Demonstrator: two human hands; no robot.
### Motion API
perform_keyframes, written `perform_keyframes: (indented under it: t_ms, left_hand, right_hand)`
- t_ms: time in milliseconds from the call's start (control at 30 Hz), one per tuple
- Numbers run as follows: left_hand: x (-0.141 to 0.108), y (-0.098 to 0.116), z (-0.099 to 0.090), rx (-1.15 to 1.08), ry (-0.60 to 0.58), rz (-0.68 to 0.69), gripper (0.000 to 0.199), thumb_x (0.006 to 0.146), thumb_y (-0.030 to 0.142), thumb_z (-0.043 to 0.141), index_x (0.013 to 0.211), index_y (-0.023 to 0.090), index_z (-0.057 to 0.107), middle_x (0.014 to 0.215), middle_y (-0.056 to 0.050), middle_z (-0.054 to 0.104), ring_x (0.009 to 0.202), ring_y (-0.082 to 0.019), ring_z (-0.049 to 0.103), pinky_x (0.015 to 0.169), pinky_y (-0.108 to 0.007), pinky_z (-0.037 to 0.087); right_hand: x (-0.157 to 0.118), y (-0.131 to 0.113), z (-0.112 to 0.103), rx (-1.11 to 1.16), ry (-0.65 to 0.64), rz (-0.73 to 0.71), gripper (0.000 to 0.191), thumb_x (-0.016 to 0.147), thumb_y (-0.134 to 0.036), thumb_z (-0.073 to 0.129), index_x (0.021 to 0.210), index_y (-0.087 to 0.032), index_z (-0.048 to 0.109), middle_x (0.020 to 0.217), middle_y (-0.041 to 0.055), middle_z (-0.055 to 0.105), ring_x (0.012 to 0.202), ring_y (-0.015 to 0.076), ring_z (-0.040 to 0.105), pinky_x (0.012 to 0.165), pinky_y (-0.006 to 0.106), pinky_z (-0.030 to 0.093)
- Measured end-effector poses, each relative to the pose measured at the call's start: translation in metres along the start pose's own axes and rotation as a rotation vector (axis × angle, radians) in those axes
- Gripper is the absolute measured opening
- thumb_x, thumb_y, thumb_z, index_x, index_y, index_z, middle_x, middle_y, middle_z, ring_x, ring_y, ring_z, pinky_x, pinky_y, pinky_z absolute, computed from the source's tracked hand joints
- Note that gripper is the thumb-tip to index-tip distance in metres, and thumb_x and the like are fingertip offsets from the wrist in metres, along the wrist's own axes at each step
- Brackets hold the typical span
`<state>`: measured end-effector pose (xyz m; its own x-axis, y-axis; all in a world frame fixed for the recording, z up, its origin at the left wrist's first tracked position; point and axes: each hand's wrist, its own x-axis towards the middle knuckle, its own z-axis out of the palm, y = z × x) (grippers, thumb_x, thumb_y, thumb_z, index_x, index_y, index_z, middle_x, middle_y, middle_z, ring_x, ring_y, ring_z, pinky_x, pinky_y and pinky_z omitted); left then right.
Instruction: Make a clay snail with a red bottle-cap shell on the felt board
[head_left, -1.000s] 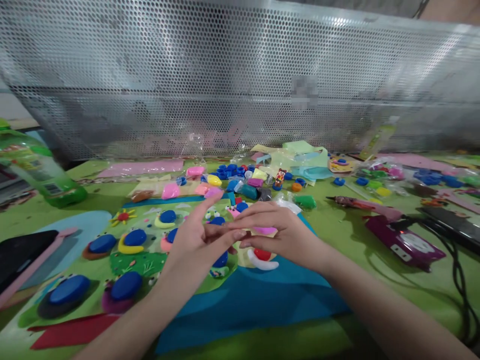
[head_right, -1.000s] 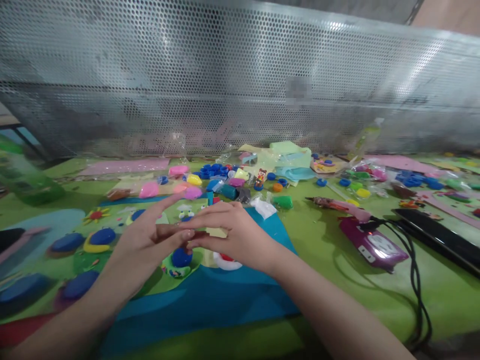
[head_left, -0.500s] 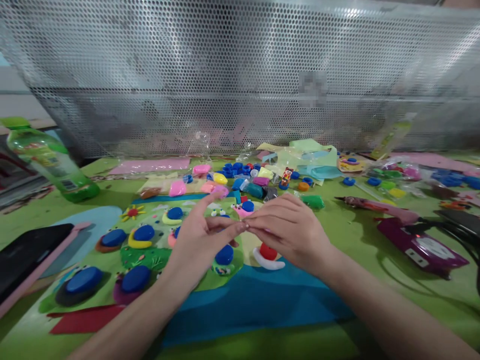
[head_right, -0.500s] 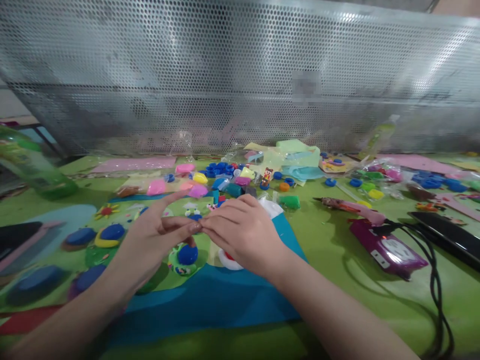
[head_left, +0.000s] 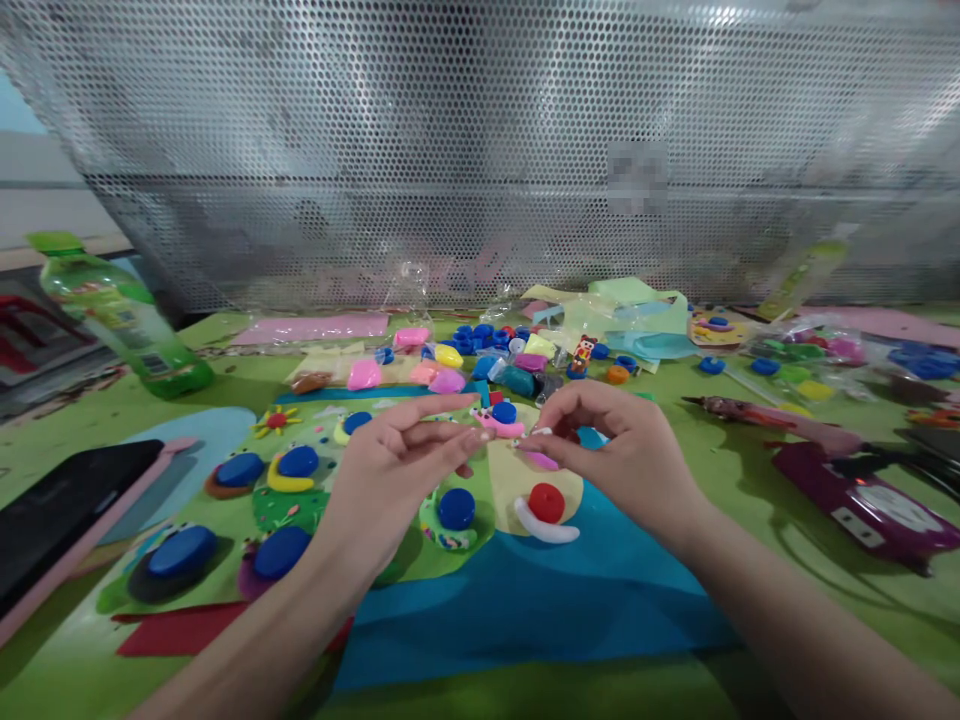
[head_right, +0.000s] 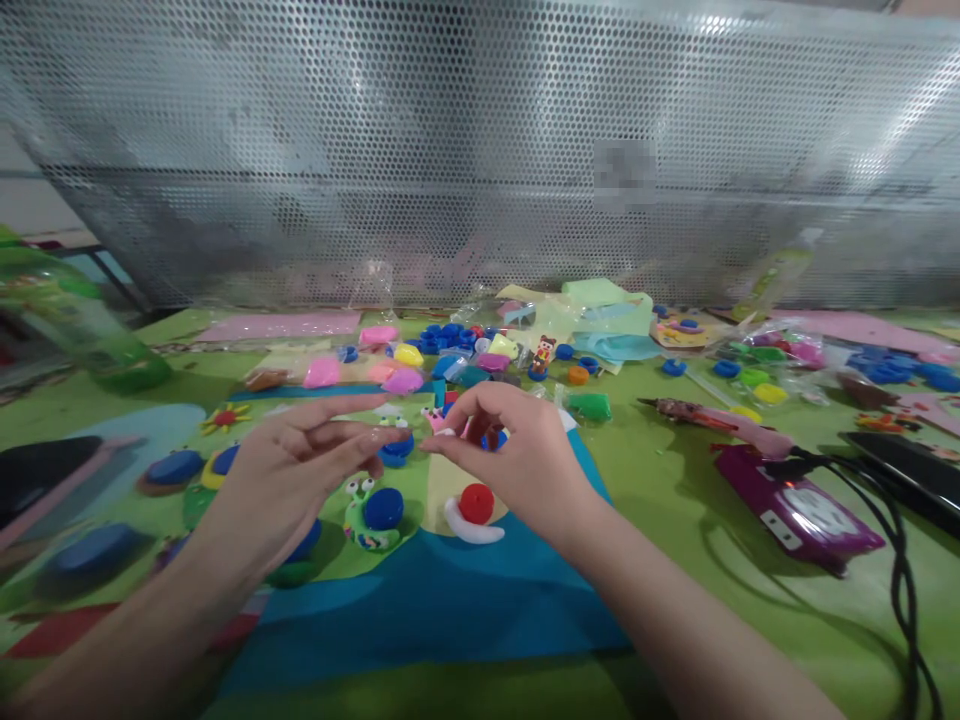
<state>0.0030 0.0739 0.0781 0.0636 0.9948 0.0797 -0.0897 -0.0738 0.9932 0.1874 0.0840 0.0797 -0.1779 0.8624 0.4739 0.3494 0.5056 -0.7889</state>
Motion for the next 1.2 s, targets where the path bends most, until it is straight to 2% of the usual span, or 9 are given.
perform_keyframes:
  t_ms: [133, 267, 367, 500, 667, 867, 1000, 1100, 1200]
  left_hand:
    - [-0.0008, 0.0004, 0.0004, 0.084, -0.036, 0.012, 0.019, 0.068, 0.027, 0.071, 0.087, 0.026, 0.069, 0.078, 0.001, 0.071, 0.064, -0.01, 0.063, 0.058, -0.017, 0.051]
    - [-0.0003, 0.0015, 0.0008, 0.191, -0.073, 0.032, 0.012, 0.073, 0.031, 0.067, 0.084, 0.028, 0.07, 0.077, 0.002, 0.07, 0.06, -0.009, 0.06, 0.054, -0.015, 0.049]
    - [0.0004, -0.0002, -0.0002, 0.208, -0.093, 0.035, 0.012, 0.077, 0.035, 0.062, 0.083, 0.029, 0.069, 0.076, 0.003, 0.069, 0.059, -0.008, 0.058, 0.055, -0.015, 0.047]
    - [0.0007, -0.0034, -0.0016, 0.152, -0.102, 0.03, 0.019, 0.078, 0.038, 0.06, 0.068, 0.022, 0.064, 0.065, 0.004, 0.062, 0.057, -0.007, 0.054, 0.054, -0.016, 0.044]
    - [-0.0008, 0.0014, 0.0007, 0.134, -0.073, 0.013, 0.011, 0.066, 0.027, 0.072, 0.064, 0.021, 0.064, 0.068, 0.003, 0.065, 0.06, -0.008, 0.056, 0.055, -0.015, 0.044]
    - [-0.0005, 0.002, 0.0013, 0.23, -0.129, 0.02, 0.014, 0.079, 0.035, 0.059, 0.085, 0.026, 0.069, 0.082, -0.001, 0.069, 0.065, -0.012, 0.06, 0.059, -0.021, 0.049]
    - [0.0003, -0.0007, 0.0005, 0.223, -0.136, 0.037, 0.021, 0.081, 0.04, 0.054, 0.073, 0.024, 0.065, 0.072, 0.0, 0.066, 0.066, -0.013, 0.059, 0.058, -0.021, 0.048]
    - [-0.0016, 0.0008, 0.0019, 0.266, -0.107, 0.043, 0.015, 0.074, 0.035, 0.064, 0.066, 0.022, 0.062, 0.067, 0.002, 0.064, 0.059, -0.011, 0.058, 0.053, -0.02, 0.046]
    - [-0.0055, 0.0015, 0.0033, 0.357, -0.07, 0.203, 0.003, 0.072, 0.027, 0.068, 0.073, 0.024, 0.066, 0.077, 0.001, 0.068, 0.074, -0.016, 0.062, 0.062, -0.024, 0.049]
  right_hand:
    - [-0.0001, 0.0009, -0.0018, 0.02, -0.073, 0.105, 0.01, 0.077, -0.026, 0.06, 0.078, -0.018, 0.065, 0.058, -0.002, 0.06, 0.047, 0.0082, 0.055, 0.046, 0.019, 0.045]
    - [0.0008, 0.001, -0.0038, -0.041, -0.092, 0.124, 0.019, 0.085, -0.024, 0.049, 0.094, -0.022, 0.065, 0.061, -0.0026, 0.063, 0.05, 0.0078, 0.058, 0.053, 0.02, 0.047]
    - [0.0018, 0.0005, -0.0039, -0.022, -0.096, 0.107, 0.02, 0.087, -0.028, 0.045, 0.081, -0.019, 0.062, 0.066, -0.0019, 0.063, 0.046, 0.0056, 0.055, 0.049, 0.018, 0.045]
    - [0.0025, -0.0009, -0.0034, -0.079, -0.092, 0.083, 0.031, 0.085, -0.032, 0.048, 0.057, -0.017, 0.049, 0.046, -0.0044, 0.05, 0.042, 0.0051, 0.047, 0.043, 0.016, 0.039]
    - [0.0005, 0.0002, -0.0032, -0.062, -0.094, 0.121, 0.02, 0.075, -0.035, 0.062, 0.068, -0.017, 0.055, 0.054, -0.0029, 0.055, 0.043, 0.0082, 0.052, 0.042, 0.019, 0.041]
    - [0.0004, 0.0019, -0.0027, -0.023, -0.186, 0.12, 0.014, 0.082, -0.026, 0.053, 0.083, -0.019, 0.064, 0.067, -0.0003, 0.064, 0.045, 0.0085, 0.059, 0.049, 0.02, 0.046]
    - [0.0007, 0.0014, -0.0031, -0.048, -0.237, 0.097, 0.026, 0.087, -0.031, 0.045, 0.071, -0.016, 0.059, 0.068, 0.0006, 0.063, 0.043, 0.006, 0.055, 0.047, 0.019, 0.045]
    - [0.0, 0.0001, -0.0032, -0.048, -0.212, 0.131, 0.026, 0.082, -0.037, 0.053, 0.066, -0.016, 0.056, 0.058, -0.0013, 0.058, 0.042, 0.0072, 0.053, 0.044, 0.019, 0.043]
    - [-0.0013, -0.0023, -0.0028, 0.097, -0.255, 0.22, 0.02, 0.073, -0.036, 0.064, 0.07, -0.016, 0.061, 0.056, -0.0017, 0.06, 0.041, 0.0086, 0.055, 0.045, 0.02, 0.045]
